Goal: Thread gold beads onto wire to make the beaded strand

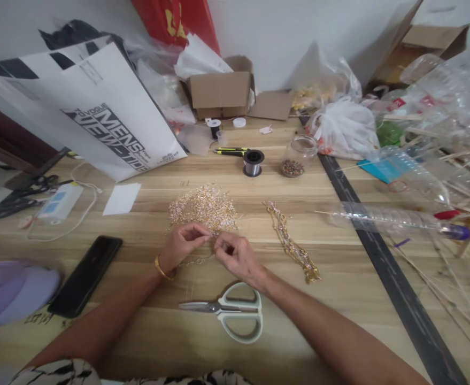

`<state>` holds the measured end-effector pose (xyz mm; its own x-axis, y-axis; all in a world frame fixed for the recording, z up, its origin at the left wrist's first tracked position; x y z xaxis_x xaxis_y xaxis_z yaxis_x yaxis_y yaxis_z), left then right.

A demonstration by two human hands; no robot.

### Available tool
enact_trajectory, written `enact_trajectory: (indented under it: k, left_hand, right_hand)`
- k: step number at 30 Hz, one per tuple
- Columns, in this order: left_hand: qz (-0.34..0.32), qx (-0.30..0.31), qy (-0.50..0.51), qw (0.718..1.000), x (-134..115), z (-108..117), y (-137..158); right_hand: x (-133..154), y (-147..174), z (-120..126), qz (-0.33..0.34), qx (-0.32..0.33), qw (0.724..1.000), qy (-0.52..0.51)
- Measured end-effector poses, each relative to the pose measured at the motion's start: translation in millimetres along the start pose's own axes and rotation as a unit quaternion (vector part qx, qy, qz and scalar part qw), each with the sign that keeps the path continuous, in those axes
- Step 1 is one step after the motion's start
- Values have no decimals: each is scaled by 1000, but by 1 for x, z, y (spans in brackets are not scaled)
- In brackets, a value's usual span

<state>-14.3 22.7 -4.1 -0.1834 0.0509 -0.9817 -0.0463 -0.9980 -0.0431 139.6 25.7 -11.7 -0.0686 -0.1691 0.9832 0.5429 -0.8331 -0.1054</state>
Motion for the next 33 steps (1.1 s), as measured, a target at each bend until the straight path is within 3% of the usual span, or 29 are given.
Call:
enact_trajectory:
  k: [33]
  left_hand:
    - [-35,8,0,999,-3,-9,6]
  right_hand:
    - [6,1,2,39,-14,998,50]
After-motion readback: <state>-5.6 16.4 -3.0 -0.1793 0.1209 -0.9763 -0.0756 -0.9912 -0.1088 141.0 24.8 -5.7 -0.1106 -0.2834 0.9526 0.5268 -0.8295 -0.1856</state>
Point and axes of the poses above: each hand's wrist, its own y-axis away from the middle knuckle, its own z-axis out of the back of the hand, x = y × z, the point moved 4 cm from there along -y, towards the middle knuckle, and after that the axes turned 3 degrees about -y, right-handed, at the moved point
